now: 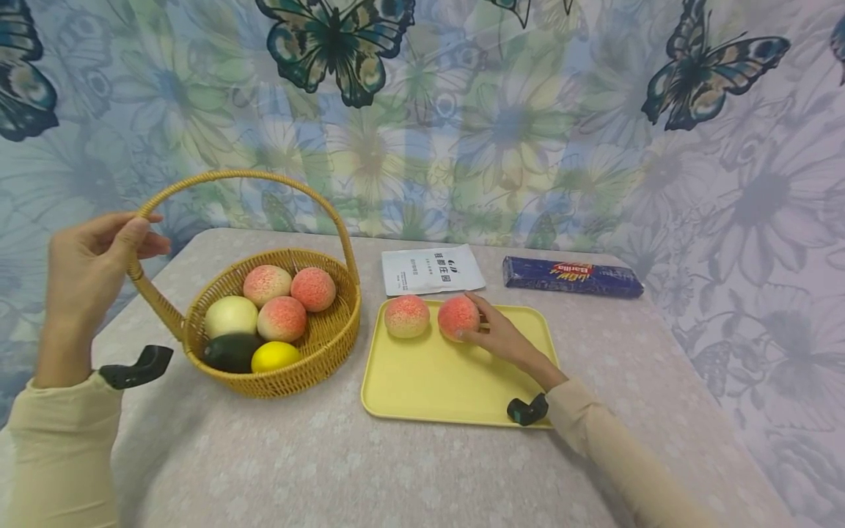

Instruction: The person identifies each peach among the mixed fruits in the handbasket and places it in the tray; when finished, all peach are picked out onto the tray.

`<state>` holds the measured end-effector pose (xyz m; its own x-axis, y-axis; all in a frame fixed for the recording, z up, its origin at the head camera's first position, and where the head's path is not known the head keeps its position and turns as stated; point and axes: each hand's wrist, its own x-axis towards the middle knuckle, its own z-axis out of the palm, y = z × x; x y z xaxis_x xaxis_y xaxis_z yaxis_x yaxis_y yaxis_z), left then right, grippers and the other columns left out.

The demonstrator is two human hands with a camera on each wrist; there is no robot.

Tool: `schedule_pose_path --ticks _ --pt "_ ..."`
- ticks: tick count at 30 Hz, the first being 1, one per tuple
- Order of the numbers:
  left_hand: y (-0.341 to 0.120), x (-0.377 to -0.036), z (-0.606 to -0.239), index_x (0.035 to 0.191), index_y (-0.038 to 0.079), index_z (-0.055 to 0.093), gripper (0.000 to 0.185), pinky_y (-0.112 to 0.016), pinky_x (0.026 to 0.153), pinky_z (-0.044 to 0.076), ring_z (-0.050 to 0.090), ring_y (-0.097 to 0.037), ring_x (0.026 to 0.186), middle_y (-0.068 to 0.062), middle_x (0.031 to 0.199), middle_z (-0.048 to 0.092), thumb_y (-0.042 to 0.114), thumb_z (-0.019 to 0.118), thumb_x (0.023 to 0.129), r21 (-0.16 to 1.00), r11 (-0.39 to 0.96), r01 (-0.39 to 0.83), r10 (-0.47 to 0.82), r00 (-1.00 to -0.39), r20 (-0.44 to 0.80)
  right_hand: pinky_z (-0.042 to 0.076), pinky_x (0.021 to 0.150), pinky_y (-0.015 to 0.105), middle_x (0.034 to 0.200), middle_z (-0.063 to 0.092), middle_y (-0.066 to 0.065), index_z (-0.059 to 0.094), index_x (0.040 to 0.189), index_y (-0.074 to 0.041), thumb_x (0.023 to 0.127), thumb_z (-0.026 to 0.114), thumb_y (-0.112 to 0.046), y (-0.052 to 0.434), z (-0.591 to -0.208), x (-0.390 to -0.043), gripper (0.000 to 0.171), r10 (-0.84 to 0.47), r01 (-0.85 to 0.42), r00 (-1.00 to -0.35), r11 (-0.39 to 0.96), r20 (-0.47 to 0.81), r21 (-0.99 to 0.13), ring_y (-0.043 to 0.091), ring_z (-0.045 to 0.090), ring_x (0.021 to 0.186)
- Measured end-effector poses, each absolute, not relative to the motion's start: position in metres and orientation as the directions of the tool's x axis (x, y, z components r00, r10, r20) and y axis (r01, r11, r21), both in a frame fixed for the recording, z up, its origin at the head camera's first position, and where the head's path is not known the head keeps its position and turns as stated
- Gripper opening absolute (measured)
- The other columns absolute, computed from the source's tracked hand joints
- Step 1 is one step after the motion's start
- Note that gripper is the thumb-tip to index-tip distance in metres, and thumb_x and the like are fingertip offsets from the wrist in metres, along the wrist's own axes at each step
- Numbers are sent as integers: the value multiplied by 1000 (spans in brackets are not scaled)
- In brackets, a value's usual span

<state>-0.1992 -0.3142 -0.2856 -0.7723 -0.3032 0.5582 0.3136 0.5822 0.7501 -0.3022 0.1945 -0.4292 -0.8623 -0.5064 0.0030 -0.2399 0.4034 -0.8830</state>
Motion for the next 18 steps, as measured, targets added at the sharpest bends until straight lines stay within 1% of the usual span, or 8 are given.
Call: schedule_pose_path --ticks 4,8,11,15,18 --pt "-314 -200 -286 115 5 69 31 -9 62 47 66 3 71 18 74 67 27 60 95 746 585 318 -301 -770 563 33 108 55 148 33 21 17 154 -15 93 65 -25 196 -429 -302 79 -503 -241 -864 407 5 -881 40 40 132" --pt "-314 -201 -287 114 5 69 30 -8 64 47 66 4 71 19 74 67 26 60 95 746 584 318 -301 -769 564 34 108 54 148 32 23 18 153 -13 93 65 -26 196 -426 -301 78 -503 -255 -864 422 9 -870 41 42 130" --pt "-314 -201 -287 115 4 69 31 -8 65 47 66 4 71 20 74 66 26 60 95 747 586 314 -303 -770 562 31 109 55 151 27 24 18 153 -12 93 65 -25 196 -421 -300 77 -508 -266 -861 421 17 -867 43 36 134" --pt "-314 -200 -287 115 4 69 31 -8 66 47 66 4 71 20 74 66 27 60 95 749 584 312 -305 -771 559 23 112 58 154 21 24 19 153 -13 94 63 -25 195 -413 -301 75 -501 -293 -864 435 42 -852 46 23 140" --pt "-314 -199 -286 115 5 69 32 -8 66 48 66 3 72 17 75 67 28 60 95 750 582 314 -304 -772 559 19 112 60 155 20 24 19 153 -13 94 63 -25 193 -405 -301 75 -501 -321 -863 456 59 -830 47 18 141"
